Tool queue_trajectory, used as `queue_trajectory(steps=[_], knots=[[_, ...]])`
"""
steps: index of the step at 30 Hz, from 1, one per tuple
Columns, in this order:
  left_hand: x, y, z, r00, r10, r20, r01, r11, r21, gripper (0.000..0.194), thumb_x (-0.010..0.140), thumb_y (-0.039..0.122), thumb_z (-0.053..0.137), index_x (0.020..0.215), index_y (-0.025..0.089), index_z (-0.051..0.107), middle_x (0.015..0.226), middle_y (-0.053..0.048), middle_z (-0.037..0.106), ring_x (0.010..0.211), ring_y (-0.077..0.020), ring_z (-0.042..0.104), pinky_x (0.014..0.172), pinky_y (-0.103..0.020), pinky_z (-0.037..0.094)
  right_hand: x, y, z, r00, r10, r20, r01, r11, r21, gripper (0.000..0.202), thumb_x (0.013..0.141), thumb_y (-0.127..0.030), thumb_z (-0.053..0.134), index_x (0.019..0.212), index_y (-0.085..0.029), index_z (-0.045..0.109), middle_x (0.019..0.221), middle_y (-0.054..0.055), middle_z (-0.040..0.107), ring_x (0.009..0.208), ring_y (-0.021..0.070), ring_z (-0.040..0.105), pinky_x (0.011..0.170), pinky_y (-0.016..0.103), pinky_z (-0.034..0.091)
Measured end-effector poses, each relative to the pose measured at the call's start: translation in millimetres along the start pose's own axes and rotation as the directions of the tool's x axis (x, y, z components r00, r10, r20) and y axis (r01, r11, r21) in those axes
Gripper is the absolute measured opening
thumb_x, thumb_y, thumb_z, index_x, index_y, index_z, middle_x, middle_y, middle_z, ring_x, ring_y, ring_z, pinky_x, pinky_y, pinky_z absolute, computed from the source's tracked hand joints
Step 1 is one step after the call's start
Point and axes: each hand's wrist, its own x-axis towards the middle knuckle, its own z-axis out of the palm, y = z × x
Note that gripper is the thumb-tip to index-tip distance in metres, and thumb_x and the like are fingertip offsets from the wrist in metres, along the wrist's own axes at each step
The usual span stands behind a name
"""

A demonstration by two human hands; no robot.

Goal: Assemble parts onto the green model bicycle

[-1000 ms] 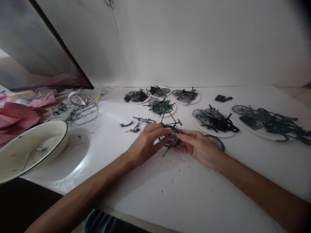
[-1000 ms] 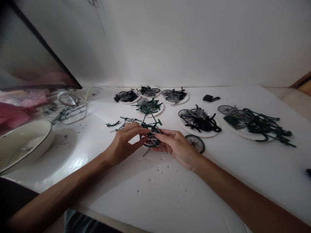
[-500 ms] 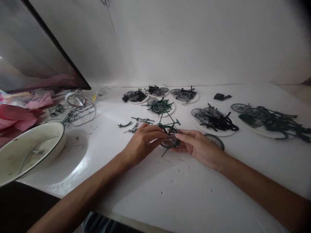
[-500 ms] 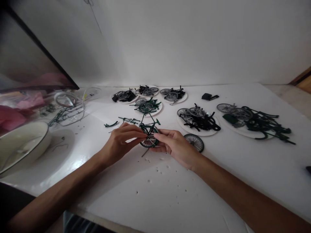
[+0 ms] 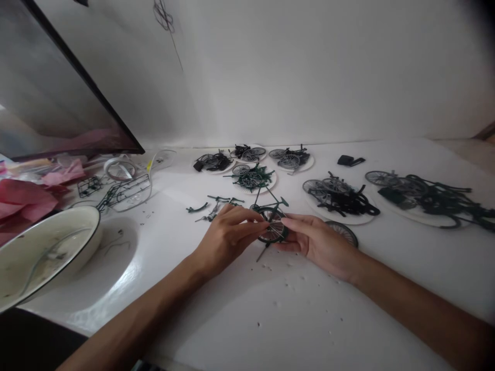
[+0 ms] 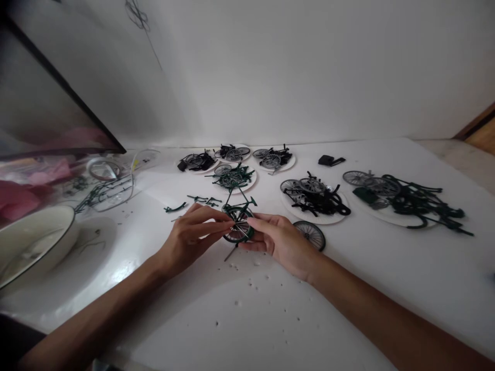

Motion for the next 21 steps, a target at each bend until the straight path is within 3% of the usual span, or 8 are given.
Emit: queue_trajectory(steps=[9,15,21], knots=[[0.0,-0.2,7.9,0.998,-0.031,-0.050,0.033,0.998,0.056,0.015,0.093,0.020,0.064,0.106,0.023,0.068,0.108,-0.003,0.070,0.090,-0.0143,0.063,0.077,-0.033,0.041,0.6,-0.3,-0.6,0.999,-0.007,-0.052,0.009,1.000,0.026,0.013,0.090,-0.025,0.067,0.095,-0.016,0.075,0.096,0.006,0.075,0.086,0.0151,0.069,0.079,0.030,0.062],[1.4,1.6,6.5,0.997,-0.020,-0.072,0.021,1.000,0.009,0.004,0.089,0.024,0.069,0.091,0.021,0.067,0.095,-0.001,0.073,0.083,-0.0144,0.062,0.077,-0.033,0.041,-0.9,-0.2,4.6,1.000,-0.015,0.011,0.016,0.997,-0.080,0.017,0.092,-0.028,0.065,0.101,-0.017,0.075,0.103,0.006,0.073,0.094,0.0162,0.068,0.086,0.032,0.059],[1.2,8.3,8.0,0.999,-0.034,-0.030,0.033,0.999,-0.027,0.002,0.092,0.023,0.065,0.092,0.021,0.066,0.094,-0.002,0.074,0.084,-0.0150,0.063,0.075,-0.033,0.040,-2.7,2.8,4.3,0.999,-0.038,-0.014,0.036,0.986,-0.164,0.024,0.085,-0.028,0.073,0.108,-0.020,0.073,0.103,0.006,0.074,0.093,0.0166,0.069,0.084,0.030,0.057]])
